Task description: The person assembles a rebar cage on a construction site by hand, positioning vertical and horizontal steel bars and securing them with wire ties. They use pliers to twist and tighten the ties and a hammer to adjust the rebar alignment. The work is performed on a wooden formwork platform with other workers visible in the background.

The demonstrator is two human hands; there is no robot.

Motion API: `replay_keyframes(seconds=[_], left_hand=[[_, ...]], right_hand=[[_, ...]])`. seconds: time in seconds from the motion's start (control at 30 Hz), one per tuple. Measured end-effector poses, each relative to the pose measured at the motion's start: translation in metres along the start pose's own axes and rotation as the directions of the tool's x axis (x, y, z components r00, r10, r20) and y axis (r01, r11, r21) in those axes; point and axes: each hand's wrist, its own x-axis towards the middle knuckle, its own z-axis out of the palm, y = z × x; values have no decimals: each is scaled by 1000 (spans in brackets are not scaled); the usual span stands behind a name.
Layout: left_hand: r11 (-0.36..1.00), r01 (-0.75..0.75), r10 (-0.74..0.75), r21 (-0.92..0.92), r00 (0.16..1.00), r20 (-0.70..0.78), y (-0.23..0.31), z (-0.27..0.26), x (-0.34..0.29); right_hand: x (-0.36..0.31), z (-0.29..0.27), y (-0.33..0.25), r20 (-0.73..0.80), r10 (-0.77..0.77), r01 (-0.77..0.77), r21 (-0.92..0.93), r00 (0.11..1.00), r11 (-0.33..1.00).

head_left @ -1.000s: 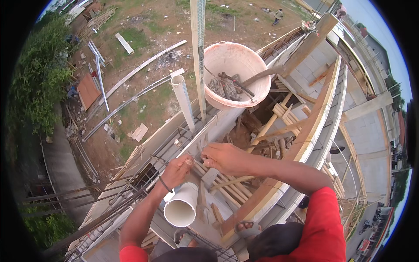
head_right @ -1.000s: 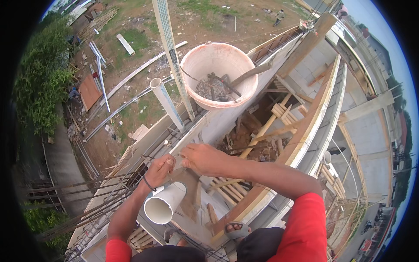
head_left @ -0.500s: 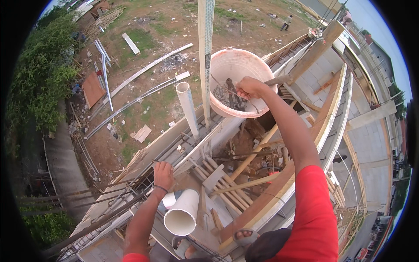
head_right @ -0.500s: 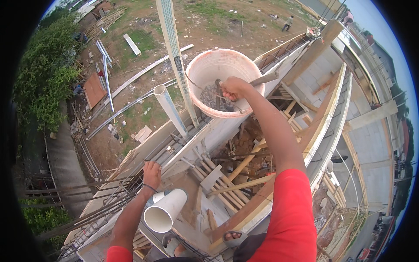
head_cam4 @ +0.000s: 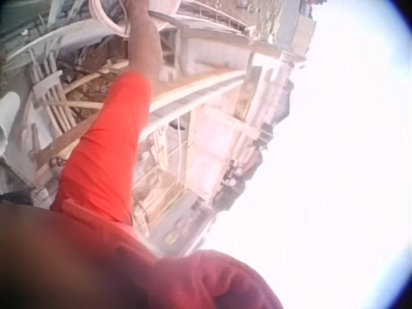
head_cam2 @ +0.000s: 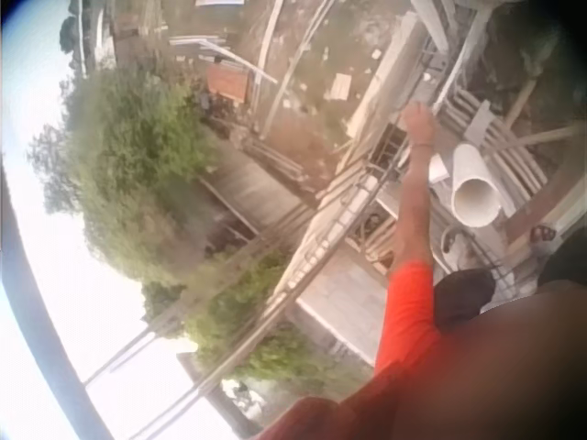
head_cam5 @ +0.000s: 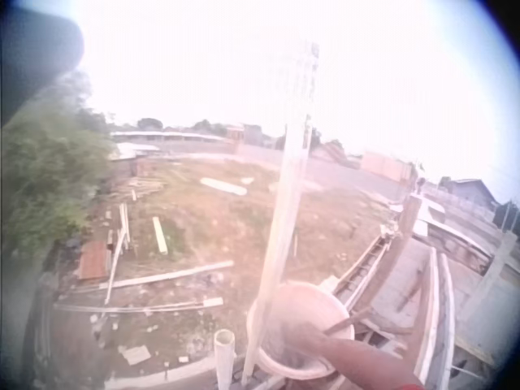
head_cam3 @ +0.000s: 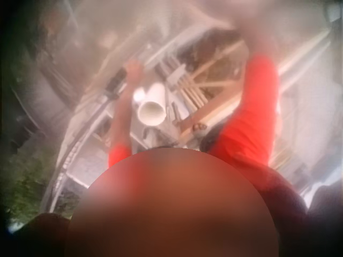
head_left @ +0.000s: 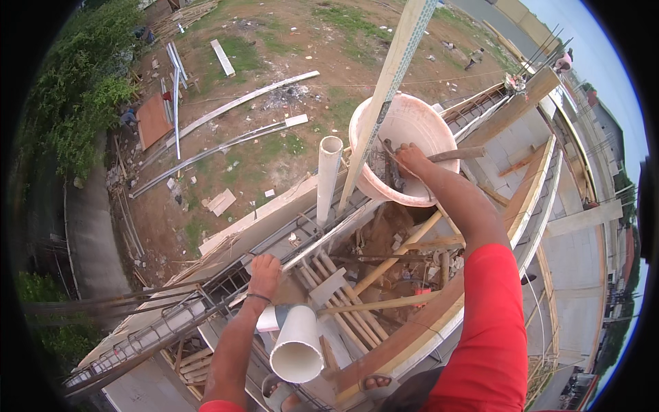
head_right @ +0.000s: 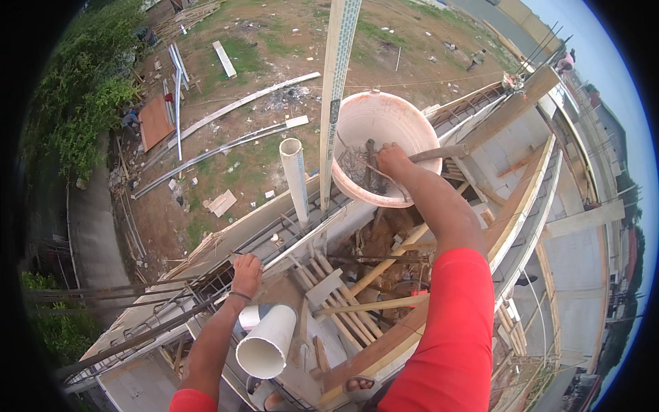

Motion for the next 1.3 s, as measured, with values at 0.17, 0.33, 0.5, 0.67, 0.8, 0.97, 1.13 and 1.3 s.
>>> replay_keyframes(seconds=[0.17, 0.33, 0.5, 0.67, 0.8, 0.97, 1.13, 1.3], left_hand=[[999, -34, 33, -34, 999, -3, 10, 8, 16], [999, -2, 2, -52, 1000, -5, 4, -3, 2], [1000, -2, 2, -16, 1000, -14, 2, -2, 1], [1000, -4, 4, 5, 1000, -3, 2, -2, -1], [1000, -15, 15, -5, 1000, 2, 6, 1, 9], [1000, 6, -6, -19, 1000, 24, -1, -1, -3], [1000, -22, 22, -11, 1000, -17, -1, 0, -1], [999, -18, 17, -34, 999, -52, 0, -1, -2]], right_hand=[[-3, 63, 21, -23, 52, -55, -127, 998, 990], [11, 50, -7, 176, 175, -181, 21, 969, 983], [9, 43, -16, 183, 226, -220, -56, 957, 974], [1, 22, -22, 161, 247, -274, 171, 955, 946], [-5, 0, 1, 216, 310, -356, 225, 926, 907], [-17, -72, 8, 140, 398, -421, 360, 907, 833], [-81, -102, 34, 290, 199, -256, 173, 936, 951], [-65, -91, 27, 405, -26, -51, 178, 914, 983]])
